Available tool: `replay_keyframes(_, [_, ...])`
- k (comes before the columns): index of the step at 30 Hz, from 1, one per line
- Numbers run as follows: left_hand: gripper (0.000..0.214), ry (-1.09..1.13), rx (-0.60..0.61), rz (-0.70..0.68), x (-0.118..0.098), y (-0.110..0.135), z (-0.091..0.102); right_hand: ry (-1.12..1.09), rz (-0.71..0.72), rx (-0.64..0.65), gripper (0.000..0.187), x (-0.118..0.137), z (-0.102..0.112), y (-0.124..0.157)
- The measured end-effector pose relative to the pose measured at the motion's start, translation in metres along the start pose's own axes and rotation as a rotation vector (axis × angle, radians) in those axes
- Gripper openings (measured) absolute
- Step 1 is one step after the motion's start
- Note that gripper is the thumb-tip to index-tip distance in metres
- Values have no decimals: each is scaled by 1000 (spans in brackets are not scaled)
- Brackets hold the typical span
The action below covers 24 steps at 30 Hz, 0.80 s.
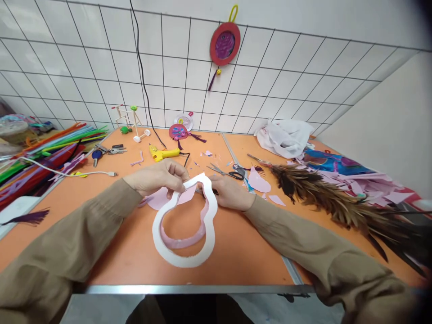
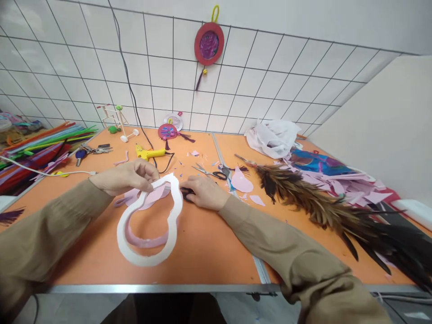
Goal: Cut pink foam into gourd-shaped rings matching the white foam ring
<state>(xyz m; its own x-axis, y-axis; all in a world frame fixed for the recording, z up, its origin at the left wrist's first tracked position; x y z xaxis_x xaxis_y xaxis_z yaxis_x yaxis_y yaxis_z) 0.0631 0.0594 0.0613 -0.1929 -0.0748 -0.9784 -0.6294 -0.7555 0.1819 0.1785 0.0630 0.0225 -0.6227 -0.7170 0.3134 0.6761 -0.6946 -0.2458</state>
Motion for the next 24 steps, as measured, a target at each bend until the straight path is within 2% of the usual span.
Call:
replay_keyframes(5, [2,-65,50,37,7,-4,-9,54,-41,-82,19,-10,-3,2])
replay_keyframes(13, [2,-35,104,126,22,-12,-21,24,-157,-344,33,-20,-4,4])
replay_keyframes(18, [3,-72,127,138,22,-10,-21,-100,-161,-439,36,-24,0,6])
replay_keyframes(24, [4,-111,156,163,28,-10,-16,-360,-210,-527,33,-42,1,5])
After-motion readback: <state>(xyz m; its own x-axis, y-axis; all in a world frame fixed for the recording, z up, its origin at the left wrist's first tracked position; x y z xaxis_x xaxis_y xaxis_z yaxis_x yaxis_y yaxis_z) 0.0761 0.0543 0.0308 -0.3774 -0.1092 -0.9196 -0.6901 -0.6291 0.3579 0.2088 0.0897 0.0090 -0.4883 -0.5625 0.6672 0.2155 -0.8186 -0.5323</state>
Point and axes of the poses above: each hand's wrist, its own y-axis away from the middle knuckle, its own z-axis out of the back of the hand, x = y × z, the point moved 9 cm from there along -y, towards the middle knuckle, and after that the axes turned 4 degrees about -x, right-handed, at the moved point
